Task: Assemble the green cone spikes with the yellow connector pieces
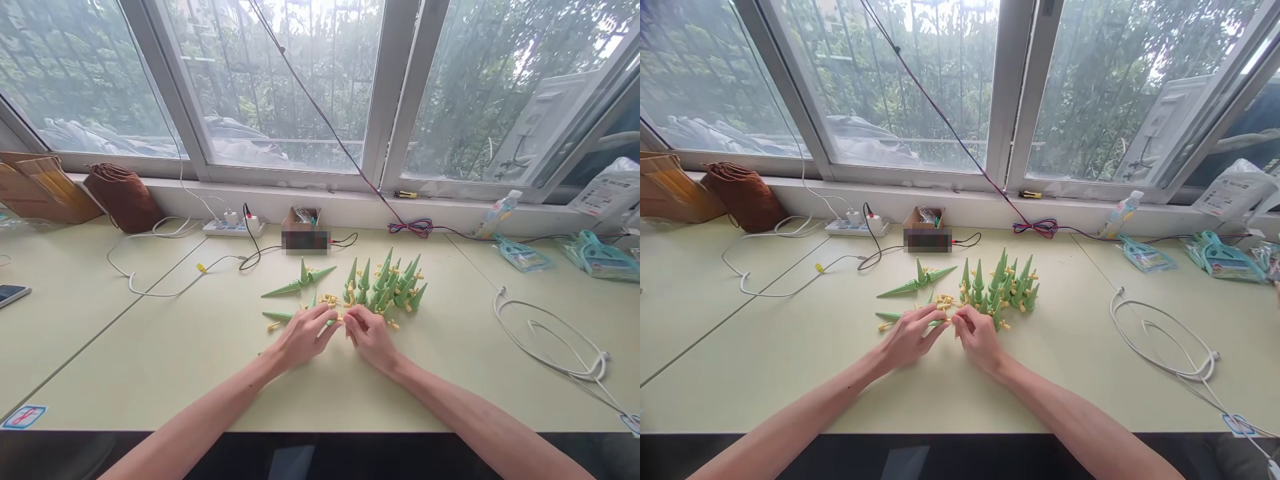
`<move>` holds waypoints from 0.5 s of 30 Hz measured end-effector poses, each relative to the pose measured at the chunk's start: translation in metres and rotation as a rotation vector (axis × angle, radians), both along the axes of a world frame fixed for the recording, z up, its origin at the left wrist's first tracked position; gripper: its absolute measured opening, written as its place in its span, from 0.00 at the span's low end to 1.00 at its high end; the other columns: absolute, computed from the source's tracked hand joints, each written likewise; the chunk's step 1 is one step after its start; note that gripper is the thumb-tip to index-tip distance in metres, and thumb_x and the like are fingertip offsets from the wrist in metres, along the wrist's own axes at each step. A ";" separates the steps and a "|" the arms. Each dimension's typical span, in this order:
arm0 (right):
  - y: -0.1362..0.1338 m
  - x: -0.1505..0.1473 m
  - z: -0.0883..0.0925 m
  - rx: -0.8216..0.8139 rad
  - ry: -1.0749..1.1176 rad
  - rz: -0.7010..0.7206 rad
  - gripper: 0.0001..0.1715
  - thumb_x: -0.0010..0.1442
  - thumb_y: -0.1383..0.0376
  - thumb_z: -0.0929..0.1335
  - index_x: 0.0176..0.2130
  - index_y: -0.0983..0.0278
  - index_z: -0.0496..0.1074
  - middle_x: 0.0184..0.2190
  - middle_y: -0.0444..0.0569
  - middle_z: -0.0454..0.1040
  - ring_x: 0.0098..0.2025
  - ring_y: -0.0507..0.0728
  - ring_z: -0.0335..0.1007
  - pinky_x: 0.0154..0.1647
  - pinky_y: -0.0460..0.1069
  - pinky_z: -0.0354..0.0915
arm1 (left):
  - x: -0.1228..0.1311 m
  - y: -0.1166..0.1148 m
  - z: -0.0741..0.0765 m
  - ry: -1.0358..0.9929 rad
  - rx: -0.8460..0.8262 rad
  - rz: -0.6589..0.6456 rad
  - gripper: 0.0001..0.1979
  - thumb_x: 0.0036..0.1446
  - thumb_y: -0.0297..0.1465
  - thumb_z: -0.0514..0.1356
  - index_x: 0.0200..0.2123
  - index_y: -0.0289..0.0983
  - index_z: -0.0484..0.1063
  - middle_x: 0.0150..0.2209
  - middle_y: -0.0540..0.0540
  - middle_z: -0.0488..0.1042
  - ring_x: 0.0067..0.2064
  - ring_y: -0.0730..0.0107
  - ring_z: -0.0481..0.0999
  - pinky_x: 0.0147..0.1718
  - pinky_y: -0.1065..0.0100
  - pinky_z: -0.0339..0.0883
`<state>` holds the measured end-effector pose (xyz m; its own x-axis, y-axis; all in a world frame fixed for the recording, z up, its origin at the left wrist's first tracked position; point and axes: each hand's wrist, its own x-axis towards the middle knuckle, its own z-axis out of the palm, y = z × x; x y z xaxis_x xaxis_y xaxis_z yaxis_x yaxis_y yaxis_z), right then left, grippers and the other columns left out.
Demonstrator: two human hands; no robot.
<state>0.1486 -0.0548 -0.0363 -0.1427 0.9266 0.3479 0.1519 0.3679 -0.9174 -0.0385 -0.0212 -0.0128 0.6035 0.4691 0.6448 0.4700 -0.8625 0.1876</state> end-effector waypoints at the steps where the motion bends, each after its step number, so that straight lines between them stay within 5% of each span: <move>1: 0.000 0.000 0.000 0.006 0.004 0.005 0.14 0.68 0.56 0.63 0.37 0.63 0.68 0.24 0.43 0.69 0.19 0.49 0.61 0.21 0.45 0.60 | 0.000 0.001 -0.001 -0.008 -0.013 0.004 0.08 0.67 0.31 0.53 0.36 0.37 0.69 0.27 0.50 0.67 0.23 0.74 0.65 0.22 0.71 0.57; 8: 0.000 -0.001 0.002 0.023 0.021 0.035 0.14 0.68 0.57 0.63 0.43 0.64 0.70 0.29 0.46 0.72 0.20 0.49 0.64 0.22 0.46 0.65 | -0.004 0.007 -0.003 -0.049 -0.112 0.017 0.07 0.67 0.32 0.54 0.38 0.37 0.70 0.30 0.49 0.68 0.26 0.74 0.66 0.26 0.72 0.61; 15: 0.002 0.001 0.001 -0.004 -0.075 -0.021 0.21 0.69 0.52 0.61 0.33 0.63 0.69 0.20 0.43 0.67 0.18 0.50 0.61 0.19 0.45 0.59 | -0.005 0.007 -0.002 -0.027 -0.065 -0.009 0.07 0.66 0.31 0.54 0.38 0.37 0.71 0.29 0.49 0.67 0.24 0.75 0.64 0.23 0.72 0.59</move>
